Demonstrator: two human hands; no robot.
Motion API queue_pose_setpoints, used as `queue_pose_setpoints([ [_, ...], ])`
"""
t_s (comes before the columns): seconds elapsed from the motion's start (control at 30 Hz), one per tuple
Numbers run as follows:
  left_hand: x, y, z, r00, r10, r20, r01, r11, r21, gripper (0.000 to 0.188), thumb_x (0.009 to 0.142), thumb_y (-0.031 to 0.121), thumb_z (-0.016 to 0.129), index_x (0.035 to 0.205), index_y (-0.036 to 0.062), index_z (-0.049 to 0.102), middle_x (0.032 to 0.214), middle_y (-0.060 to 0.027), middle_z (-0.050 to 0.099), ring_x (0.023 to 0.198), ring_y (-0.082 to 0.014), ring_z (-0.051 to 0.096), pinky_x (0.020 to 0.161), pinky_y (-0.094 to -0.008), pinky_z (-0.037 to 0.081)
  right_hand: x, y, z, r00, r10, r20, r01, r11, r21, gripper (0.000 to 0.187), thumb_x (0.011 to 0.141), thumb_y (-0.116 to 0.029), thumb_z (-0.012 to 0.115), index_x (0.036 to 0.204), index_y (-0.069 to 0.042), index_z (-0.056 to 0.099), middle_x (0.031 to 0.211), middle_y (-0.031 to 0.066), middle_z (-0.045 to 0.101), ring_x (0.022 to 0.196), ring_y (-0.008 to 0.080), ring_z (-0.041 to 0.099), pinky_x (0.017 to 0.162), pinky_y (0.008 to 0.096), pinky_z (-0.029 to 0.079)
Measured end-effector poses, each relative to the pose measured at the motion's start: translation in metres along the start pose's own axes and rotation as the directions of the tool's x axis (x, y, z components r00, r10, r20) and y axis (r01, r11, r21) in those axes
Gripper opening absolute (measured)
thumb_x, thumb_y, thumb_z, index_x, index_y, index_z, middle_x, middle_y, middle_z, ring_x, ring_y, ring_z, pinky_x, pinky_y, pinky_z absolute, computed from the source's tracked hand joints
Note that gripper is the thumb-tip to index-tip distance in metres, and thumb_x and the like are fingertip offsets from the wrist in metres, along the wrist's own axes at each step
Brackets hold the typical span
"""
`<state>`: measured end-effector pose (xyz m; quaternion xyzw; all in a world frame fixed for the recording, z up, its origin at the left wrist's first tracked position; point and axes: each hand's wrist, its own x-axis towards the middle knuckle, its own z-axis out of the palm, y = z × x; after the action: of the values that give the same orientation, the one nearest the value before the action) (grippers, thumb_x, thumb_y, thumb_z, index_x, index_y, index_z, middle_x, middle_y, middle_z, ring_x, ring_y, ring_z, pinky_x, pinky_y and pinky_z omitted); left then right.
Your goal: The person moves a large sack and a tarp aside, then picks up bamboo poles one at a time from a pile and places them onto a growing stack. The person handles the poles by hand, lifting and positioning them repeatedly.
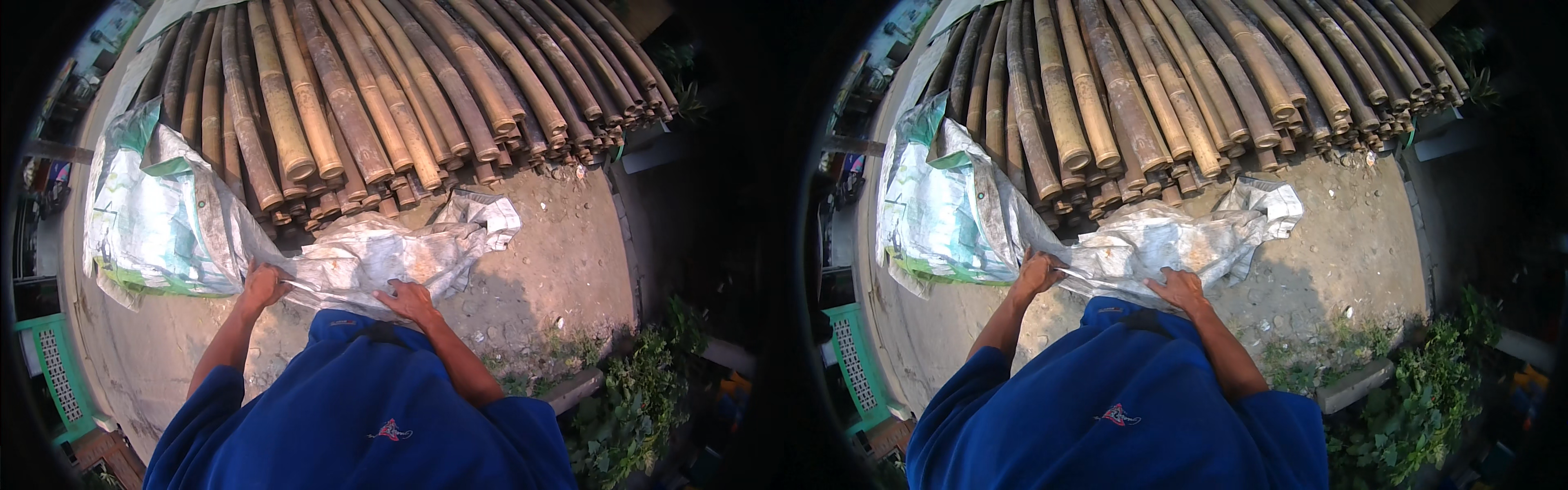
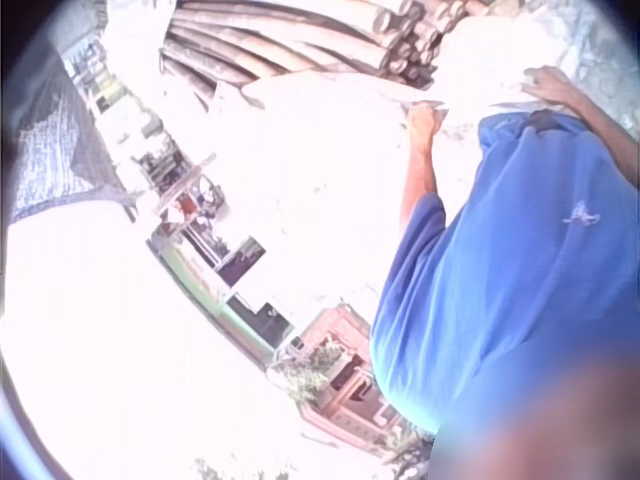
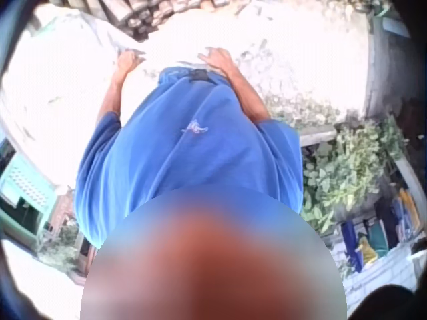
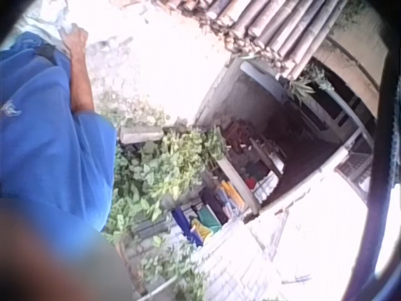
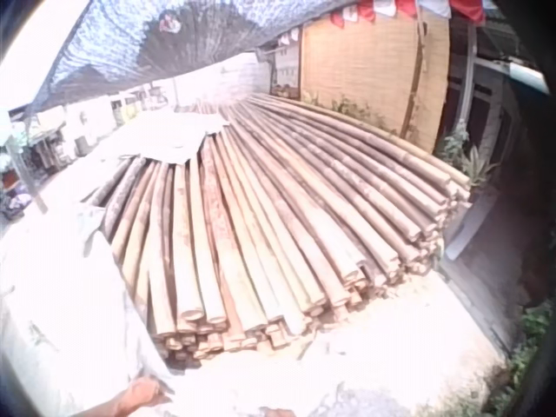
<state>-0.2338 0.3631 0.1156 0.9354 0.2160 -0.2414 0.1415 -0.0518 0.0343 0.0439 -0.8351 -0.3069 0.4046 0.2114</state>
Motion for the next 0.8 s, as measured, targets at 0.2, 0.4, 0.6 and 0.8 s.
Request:
queue_pose_setpoints([
  [0.2,-0.010,-0.010,0.014,0.999,-0.033,0.008,0.033,0.999,0.020,0.026,0.082,0.040,0.075,0.105,0.0281,0.080,0.115,-0.0023,0.074,0.122,-0.0276,0.059,0.123,-0.0563,0.017,0.002,0.003,0.001,1.000,-0.017,0.005,0.016,1.000,0.020,0.080,0.087,-0.072,0.056,0.126,-0.004,0.066,0.095,0.0164,0.075,0.098,0.0355,0.071,0.087,0.0446,0.054],
  [0.4,-0.017,-0.014,0.026,0.996,-0.087,0.006,0.087,0.996,0.001,0.028,0.082,0.043,0.075,0.103,0.0244,0.080,0.111,-0.0099,0.074,0.120,-0.0287,0.061,0.122,-0.0539,0.019,0.006,0.001,-0.004,1.000,-0.026,0.008,0.026,1.000,0.006,0.077,0.088,-0.070,0.058,0.124,-0.002,0.068,0.093,0.0171,0.075,0.093,0.0353,0.072,0.084,0.0442,0.055],
  [0.6,-0.022,-0.010,0.028,0.996,-0.084,-0.037,0.081,0.994,-0.070,0.026,0.082,0.041,0.075,0.102,0.0246,0.080,0.109,-0.0074,0.075,0.119,-0.0292,0.061,0.121,-0.0560,0.021,0.003,-0.003,-0.015,0.997,-0.075,0.003,0.075,0.997,0.021,0.075,0.088,-0.066,0.059,0.125,-0.001,0.067,0.096,0.0209,0.075,0.096,0.0376,0.071,0.086,0.0442,0.054],
  [0.8,-0.019,-0.012,0.039,0.992,-0.071,-0.106,0.058,0.992,-0.116,0.026,0.082,0.040,0.075,0.102,0.0244,0.081,0.109,-0.0034,0.075,0.118,-0.0287,0.061,0.120,-0.0578,0.022,0.004,0.000,-0.013,0.995,-0.094,-0.033,0.094,0.996,0.009,0.076,0.089,-0.067,0.058,0.127,-0.001,0.065,0.096,0.0228,0.074,0.098,0.0411,0.070,0.089,0.0468,0.053],
])
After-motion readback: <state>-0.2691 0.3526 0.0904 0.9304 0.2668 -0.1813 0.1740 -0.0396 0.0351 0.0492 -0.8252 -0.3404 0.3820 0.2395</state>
